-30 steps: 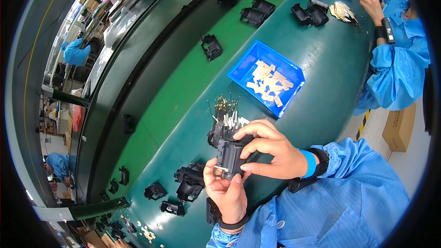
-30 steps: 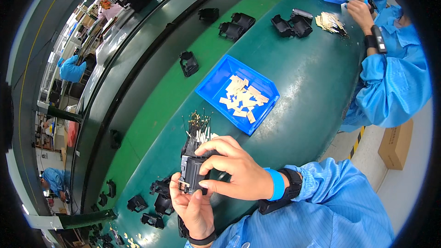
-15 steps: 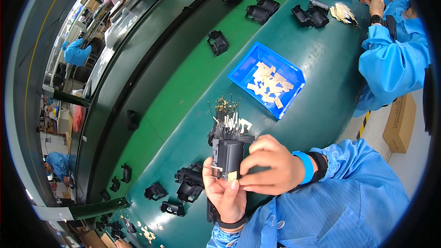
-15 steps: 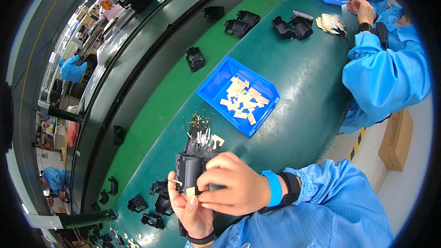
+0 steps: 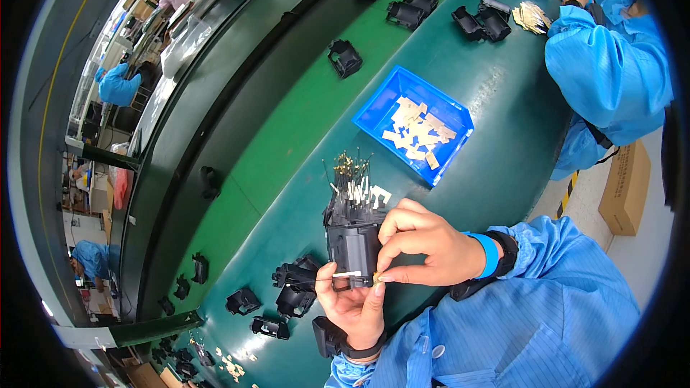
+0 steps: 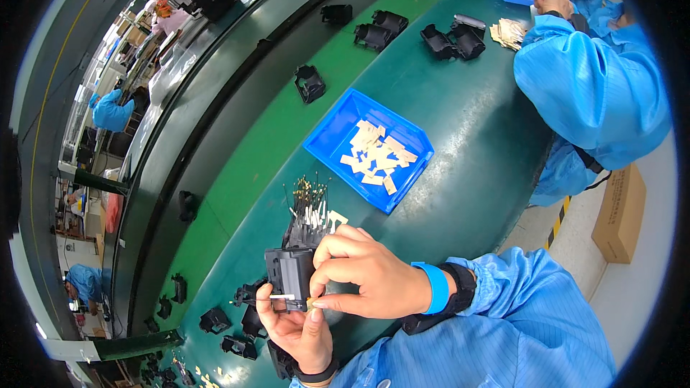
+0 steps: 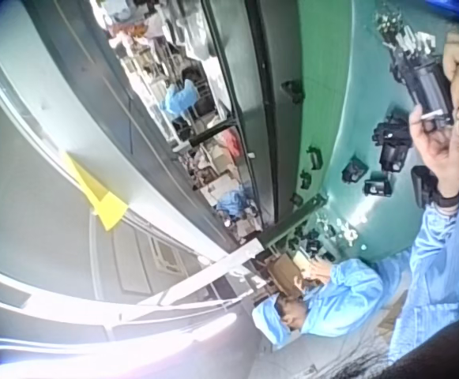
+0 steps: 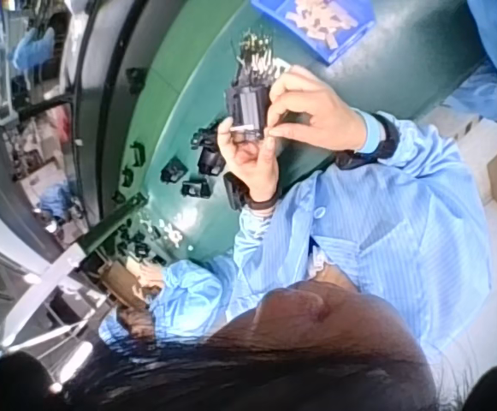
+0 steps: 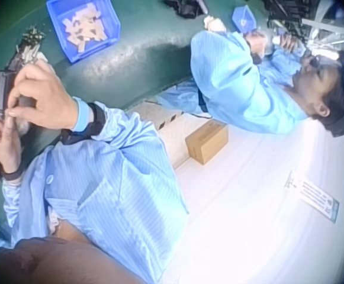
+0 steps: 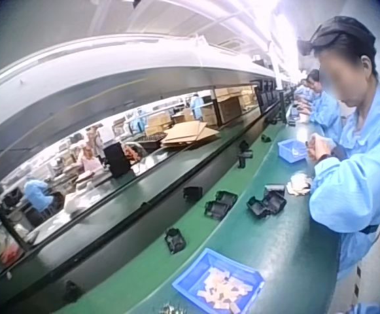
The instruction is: Assembling electronic components on a production line.
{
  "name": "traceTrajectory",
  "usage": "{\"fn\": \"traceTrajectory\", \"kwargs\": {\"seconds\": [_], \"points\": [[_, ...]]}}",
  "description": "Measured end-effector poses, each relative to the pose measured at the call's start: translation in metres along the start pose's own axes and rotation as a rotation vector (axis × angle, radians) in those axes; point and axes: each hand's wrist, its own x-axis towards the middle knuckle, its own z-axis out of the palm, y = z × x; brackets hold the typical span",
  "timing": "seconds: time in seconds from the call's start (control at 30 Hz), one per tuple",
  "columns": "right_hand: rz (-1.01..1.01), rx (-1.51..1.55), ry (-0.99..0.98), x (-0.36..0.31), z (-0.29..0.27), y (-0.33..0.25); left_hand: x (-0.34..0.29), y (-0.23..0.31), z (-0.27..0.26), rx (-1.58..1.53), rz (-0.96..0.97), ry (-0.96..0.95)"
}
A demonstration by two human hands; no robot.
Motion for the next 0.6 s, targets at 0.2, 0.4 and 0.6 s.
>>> {"fn": "traceTrajectory", "kwargs": {"seconds": [0.2, 0.4, 0.6], "points": [[-0.013, -0.065, -0.046, 0.0, -0.003, 0.0, 0.0, -0.001, 0.0, 0.023, -0.005, -0.013], [-0.072, -0.177, 0.015, 0.002, -0.006, -0.003, 0.003, -0.001, 0.006, 0.001, -0.008, 0.011], [0.018, -0.096, 0.214, 0.012, -0.042, 0.001, 0.006, 0.002, 0.007, -0.066, -0.049, 0.078]]}}
